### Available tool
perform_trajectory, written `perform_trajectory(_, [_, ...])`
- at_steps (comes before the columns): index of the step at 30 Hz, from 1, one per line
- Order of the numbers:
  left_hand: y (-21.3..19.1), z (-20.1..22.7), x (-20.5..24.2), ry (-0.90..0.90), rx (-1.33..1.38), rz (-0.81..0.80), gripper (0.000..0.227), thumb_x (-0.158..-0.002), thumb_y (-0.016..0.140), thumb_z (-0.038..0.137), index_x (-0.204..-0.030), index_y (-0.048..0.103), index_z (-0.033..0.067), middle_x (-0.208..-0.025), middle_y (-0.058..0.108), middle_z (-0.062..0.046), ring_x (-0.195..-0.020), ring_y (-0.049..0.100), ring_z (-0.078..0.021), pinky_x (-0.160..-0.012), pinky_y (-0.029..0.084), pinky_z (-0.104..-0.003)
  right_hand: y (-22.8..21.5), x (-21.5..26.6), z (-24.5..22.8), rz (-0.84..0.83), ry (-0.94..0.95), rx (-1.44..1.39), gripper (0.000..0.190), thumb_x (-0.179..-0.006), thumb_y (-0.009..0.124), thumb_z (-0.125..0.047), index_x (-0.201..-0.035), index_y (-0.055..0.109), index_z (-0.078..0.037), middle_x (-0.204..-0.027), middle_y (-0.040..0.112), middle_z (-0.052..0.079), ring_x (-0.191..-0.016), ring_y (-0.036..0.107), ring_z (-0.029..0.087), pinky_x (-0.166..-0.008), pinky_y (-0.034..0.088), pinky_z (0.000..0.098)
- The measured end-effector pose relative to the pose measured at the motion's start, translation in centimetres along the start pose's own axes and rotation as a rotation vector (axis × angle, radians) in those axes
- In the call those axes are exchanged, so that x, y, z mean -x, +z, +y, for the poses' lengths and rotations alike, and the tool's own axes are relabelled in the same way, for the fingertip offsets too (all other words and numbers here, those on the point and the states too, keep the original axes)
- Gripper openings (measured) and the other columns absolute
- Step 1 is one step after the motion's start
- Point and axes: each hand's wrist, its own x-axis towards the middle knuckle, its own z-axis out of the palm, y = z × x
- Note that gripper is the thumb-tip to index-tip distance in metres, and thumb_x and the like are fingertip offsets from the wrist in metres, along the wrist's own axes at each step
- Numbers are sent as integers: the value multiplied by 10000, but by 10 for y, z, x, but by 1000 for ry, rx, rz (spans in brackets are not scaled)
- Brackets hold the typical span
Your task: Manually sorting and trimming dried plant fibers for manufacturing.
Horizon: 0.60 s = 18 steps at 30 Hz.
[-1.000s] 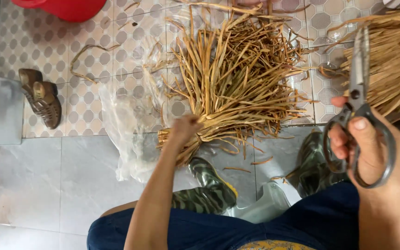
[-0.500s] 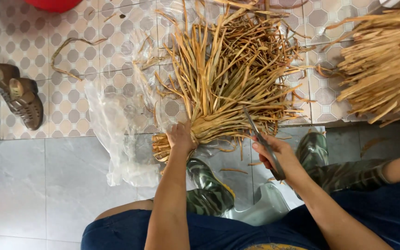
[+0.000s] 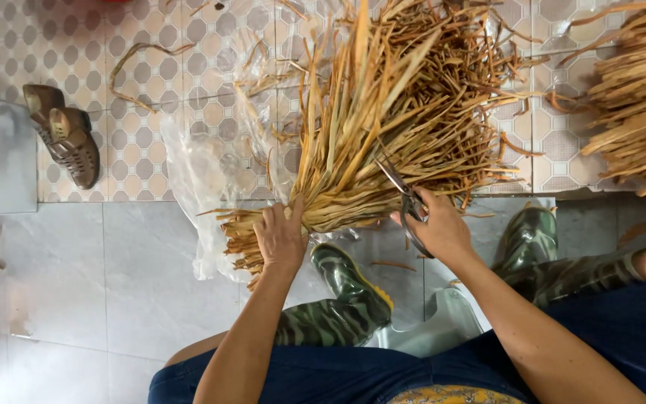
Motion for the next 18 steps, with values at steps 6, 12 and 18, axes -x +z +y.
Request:
perform_trajectory(6, [30, 3, 5, -75, -23, -532, 1106, -785, 865, 367, -1606, 132, 254, -1466, 329, -148, -1344, 319, -341, -1012, 366, -555, 12, -13, 32, -59, -15, -83, 767, -751, 719, -689, -1307, 681, -163, -1059, 745, 185, -1035, 697, 363, -906, 524, 465])
perform_trajectory(12, [4, 9, -50, -149, 407, -458, 583, -894, 662, 160, -1455, 518, 220, -1497, 504, -57, -1375, 494, -252, -1150, 432, -463, 45, -26, 72, -116, 27, -286, 821, -708, 769, -686, -1309, 665, -136, -1088, 736, 146, -1028, 675, 304, -874, 505, 434])
perform_trajectory(18, [-9, 73, -126, 126, 463, -48, 227, -1030, 572, 247, -1182, 740, 263, -1190, 643, -75, -1177, 614, -254, -1004, 547, -424, 43, -21, 59, -225, 154, -515, 824, -693, 772, -632, -1314, 682, -98, -930, 786, 102, -877, 710, 197, -765, 499, 346])
